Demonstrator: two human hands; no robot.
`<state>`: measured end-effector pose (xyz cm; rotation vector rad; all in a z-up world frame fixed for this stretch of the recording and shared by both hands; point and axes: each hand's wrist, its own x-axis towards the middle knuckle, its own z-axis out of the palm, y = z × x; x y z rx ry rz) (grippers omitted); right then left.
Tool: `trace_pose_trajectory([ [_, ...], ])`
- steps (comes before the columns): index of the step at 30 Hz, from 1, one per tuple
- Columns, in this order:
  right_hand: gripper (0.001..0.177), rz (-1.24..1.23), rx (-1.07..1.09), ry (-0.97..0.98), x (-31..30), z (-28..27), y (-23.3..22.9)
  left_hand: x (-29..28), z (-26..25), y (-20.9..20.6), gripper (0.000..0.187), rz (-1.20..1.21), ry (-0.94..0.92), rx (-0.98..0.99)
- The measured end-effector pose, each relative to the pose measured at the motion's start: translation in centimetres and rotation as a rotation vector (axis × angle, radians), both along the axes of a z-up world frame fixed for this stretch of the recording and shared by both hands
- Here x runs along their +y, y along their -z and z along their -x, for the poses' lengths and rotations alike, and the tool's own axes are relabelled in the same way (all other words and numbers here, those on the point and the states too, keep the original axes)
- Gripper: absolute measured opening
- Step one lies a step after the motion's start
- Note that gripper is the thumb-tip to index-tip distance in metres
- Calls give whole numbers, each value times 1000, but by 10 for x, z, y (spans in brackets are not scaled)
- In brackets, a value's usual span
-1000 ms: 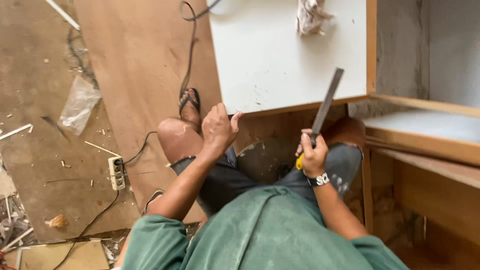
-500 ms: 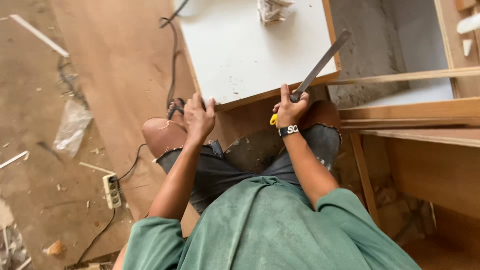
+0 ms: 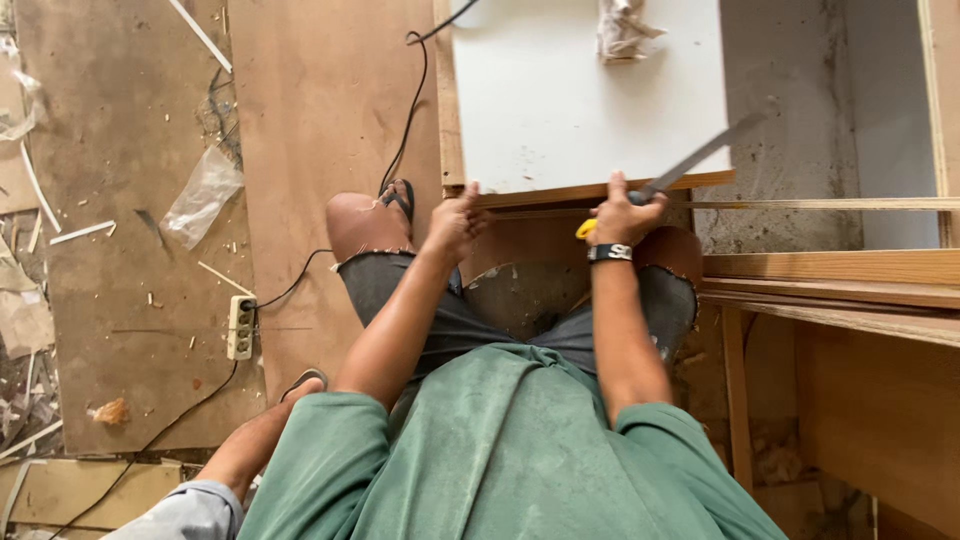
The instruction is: The person sands the edges of a wooden cabinet piece using a hand file and a handheld sander.
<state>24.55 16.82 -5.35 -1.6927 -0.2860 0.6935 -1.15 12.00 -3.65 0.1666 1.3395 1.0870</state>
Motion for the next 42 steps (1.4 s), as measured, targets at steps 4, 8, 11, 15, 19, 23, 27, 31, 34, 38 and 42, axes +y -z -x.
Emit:
trace_pose_trajectory([
  [4, 76, -81, -53, -10, -8, -39, -11, -6, -35, 32, 77, 29, 125, -21],
  [8, 83, -64, -132, -9, -9, -81, 13, -11, -67, 56, 62, 24, 182, -58],
  [11, 34, 78, -346, -125, -40, -63, -64, -14, -57, -17, 74, -27, 463, 204],
  [15, 13, -135, -389, -168, -94, -37, -46, 2, -35, -49, 67, -376, 537, 1191],
  [19, 23, -301, 94, -446, -143, 25, -12, 54, -38, -69, 44, -1251, 714, 1445],
  [23, 37, -134, 248, -673, -143, 63, -29, 113, -54, -69, 55, -1503, 1363, 1395],
  [27, 56, -169, 153, -693, -135, 73, -58, 127, -65, -65, 47, -1584, 1431, 1225],
  [31, 60, -99, 97, -688, -146, 75, -61, 119, -64, -71, 45, -1529, 1439, 1150],
  [34, 58, -53, -151, -664, -128, 106, -39, 120, -65, -64, 34, -1508, 1339, 1108],
  [38, 52, -174, -326, -639, -116, 123, -39, 117, -70, -26, 33, -1583, 1006, 1047],
  [42, 59, -88, 69, -651, -131, 99, -66, 123, -70, -52, 53, -1420, 1277, 1088],
])
